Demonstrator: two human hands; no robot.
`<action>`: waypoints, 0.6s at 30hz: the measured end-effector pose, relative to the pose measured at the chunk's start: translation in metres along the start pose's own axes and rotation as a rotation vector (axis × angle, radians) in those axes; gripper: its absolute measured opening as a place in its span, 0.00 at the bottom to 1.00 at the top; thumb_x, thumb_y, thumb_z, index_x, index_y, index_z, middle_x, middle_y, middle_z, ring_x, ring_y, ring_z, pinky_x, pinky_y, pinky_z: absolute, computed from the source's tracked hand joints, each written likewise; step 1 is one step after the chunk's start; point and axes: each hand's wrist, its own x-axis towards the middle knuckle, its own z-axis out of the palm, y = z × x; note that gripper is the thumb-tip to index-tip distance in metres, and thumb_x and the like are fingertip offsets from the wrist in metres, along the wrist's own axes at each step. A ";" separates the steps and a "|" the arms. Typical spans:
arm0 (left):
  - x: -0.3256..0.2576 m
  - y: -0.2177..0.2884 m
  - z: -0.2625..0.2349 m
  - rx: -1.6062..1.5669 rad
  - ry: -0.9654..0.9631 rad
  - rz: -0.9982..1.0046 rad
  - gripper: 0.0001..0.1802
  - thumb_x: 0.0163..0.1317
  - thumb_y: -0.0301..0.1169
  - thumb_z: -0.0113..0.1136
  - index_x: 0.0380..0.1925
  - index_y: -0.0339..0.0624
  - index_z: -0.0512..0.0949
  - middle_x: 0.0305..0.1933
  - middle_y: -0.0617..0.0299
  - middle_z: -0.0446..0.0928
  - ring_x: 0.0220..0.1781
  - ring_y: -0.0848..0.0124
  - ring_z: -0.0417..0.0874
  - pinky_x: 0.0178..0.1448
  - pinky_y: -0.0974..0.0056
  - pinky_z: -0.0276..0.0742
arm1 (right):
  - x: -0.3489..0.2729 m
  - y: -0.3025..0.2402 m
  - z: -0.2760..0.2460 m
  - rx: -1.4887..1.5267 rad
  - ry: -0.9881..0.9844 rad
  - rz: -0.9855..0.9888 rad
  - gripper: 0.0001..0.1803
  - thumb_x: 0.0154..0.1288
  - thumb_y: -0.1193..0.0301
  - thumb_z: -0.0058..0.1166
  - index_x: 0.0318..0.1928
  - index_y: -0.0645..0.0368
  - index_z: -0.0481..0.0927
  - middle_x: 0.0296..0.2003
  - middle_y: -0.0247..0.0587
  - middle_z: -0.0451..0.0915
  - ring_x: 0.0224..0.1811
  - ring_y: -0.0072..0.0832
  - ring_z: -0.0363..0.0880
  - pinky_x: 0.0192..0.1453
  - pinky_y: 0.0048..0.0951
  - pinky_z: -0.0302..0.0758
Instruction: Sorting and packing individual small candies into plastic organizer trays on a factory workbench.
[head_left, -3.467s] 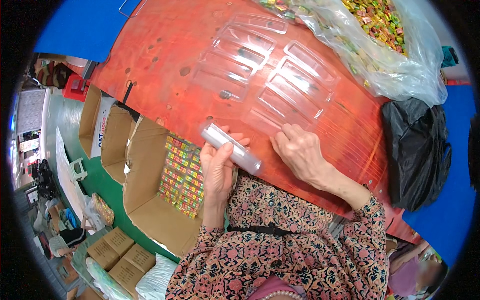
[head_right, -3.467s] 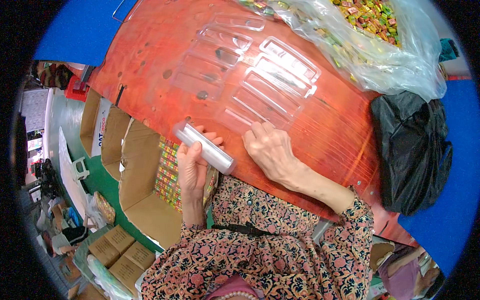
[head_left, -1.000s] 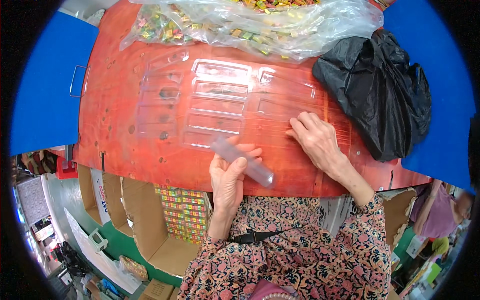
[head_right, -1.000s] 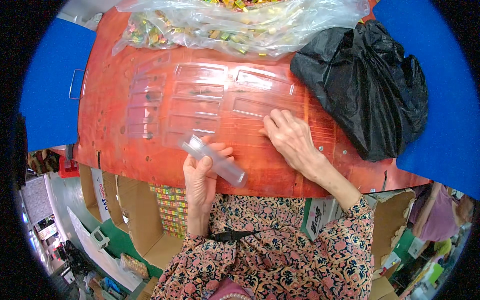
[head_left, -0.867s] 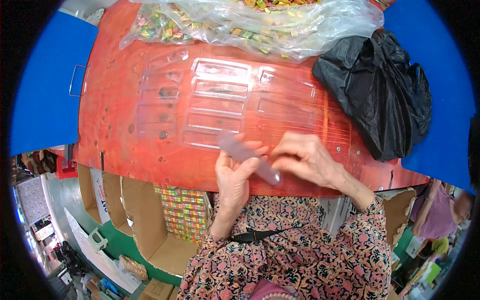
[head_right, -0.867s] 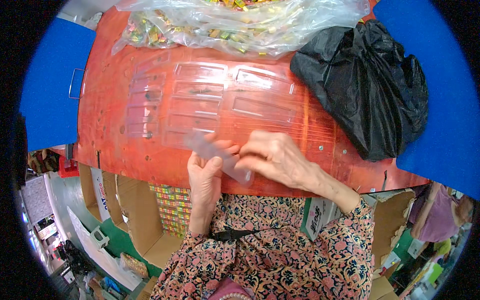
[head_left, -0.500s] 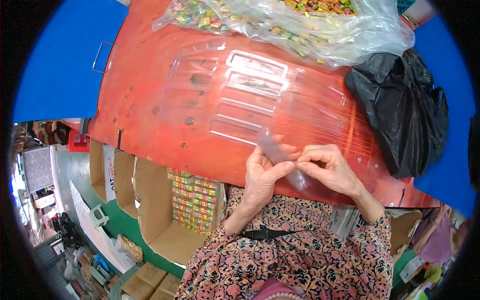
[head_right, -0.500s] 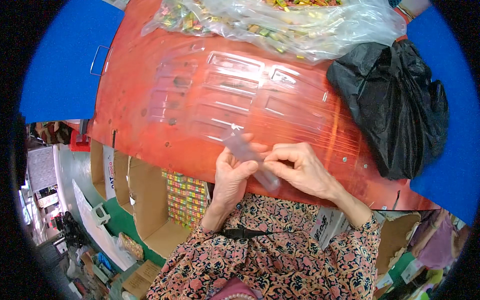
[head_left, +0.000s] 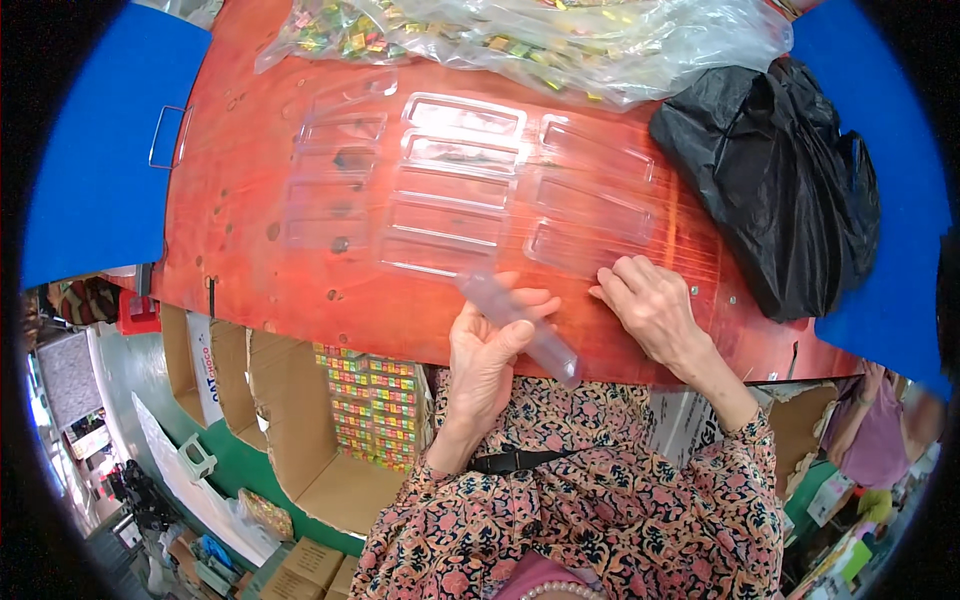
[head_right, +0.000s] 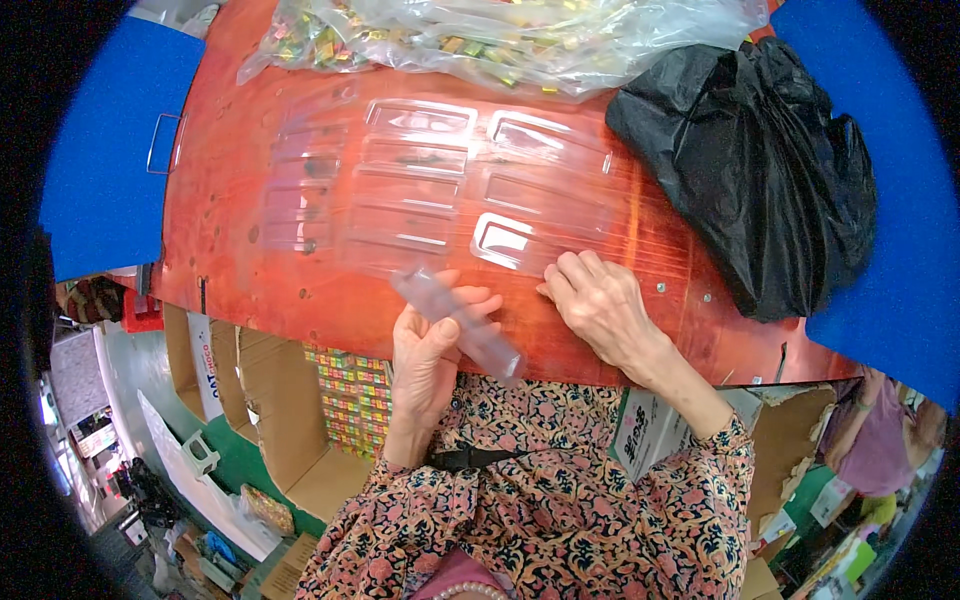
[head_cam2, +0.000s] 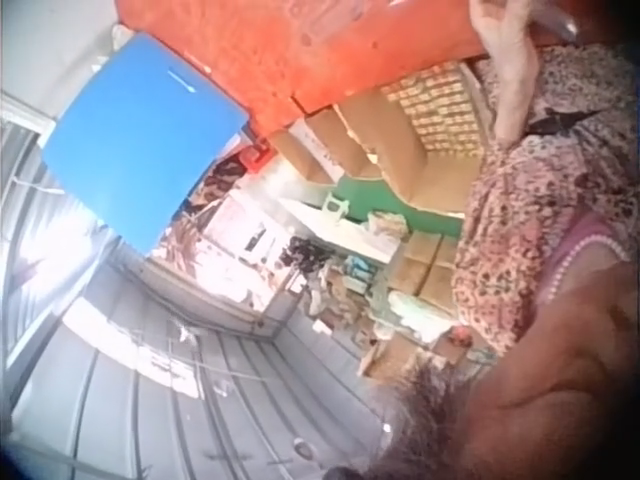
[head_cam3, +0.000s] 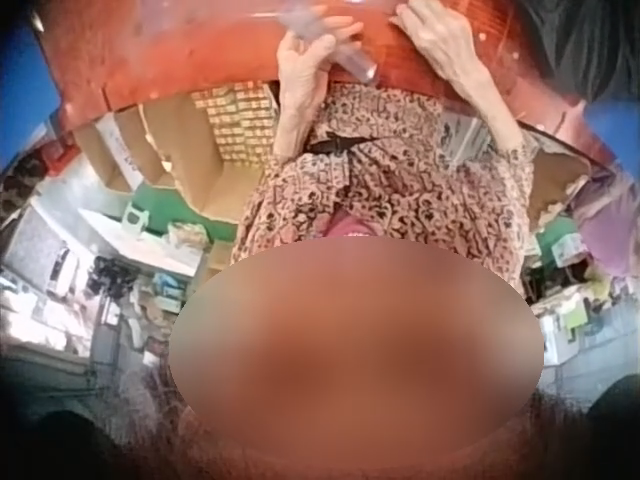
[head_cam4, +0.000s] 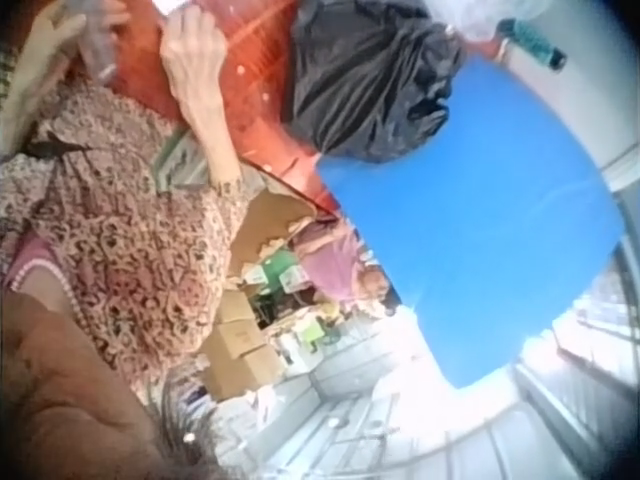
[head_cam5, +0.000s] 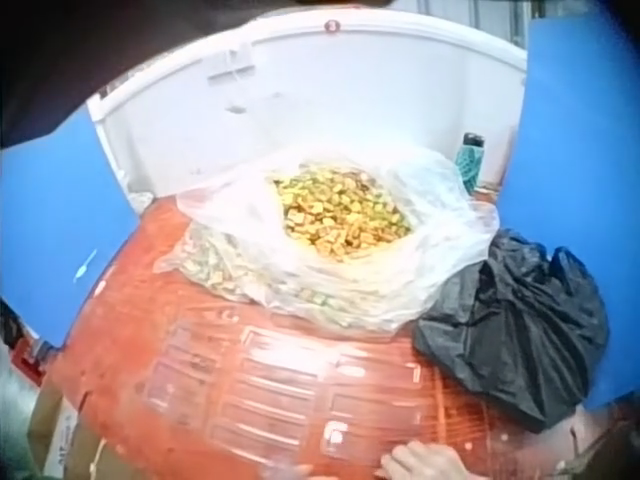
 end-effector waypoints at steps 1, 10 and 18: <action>-0.001 0.000 0.000 -0.010 -0.004 -0.001 0.35 0.50 0.30 0.65 0.56 0.32 0.60 0.49 0.45 0.72 0.52 0.53 0.75 0.52 0.52 0.76 | 0.002 -0.003 -0.004 0.001 0.001 0.000 0.08 0.48 0.73 0.59 0.29 0.62 0.74 0.23 0.37 0.69 0.26 0.30 0.72 0.25 0.29 0.70; -0.005 -0.006 0.013 0.043 -0.023 0.017 0.37 0.46 0.25 0.67 0.56 0.33 0.60 0.49 0.47 0.73 0.51 0.60 0.76 0.57 0.59 0.72 | 0.010 -0.030 -0.020 1.253 -0.291 0.259 0.06 0.55 0.75 0.57 0.32 0.65 0.78 0.24 0.39 0.75 0.26 0.26 0.75 0.28 0.27 0.69; -0.008 -0.005 0.009 0.044 -0.042 -0.008 0.37 0.45 0.25 0.68 0.56 0.33 0.61 0.49 0.47 0.73 0.50 0.60 0.77 0.56 0.59 0.73 | 0.005 -0.029 -0.016 1.487 -0.415 0.419 0.09 0.63 0.71 0.51 0.31 0.66 0.78 0.23 0.29 0.71 0.27 0.15 0.66 0.31 0.21 0.64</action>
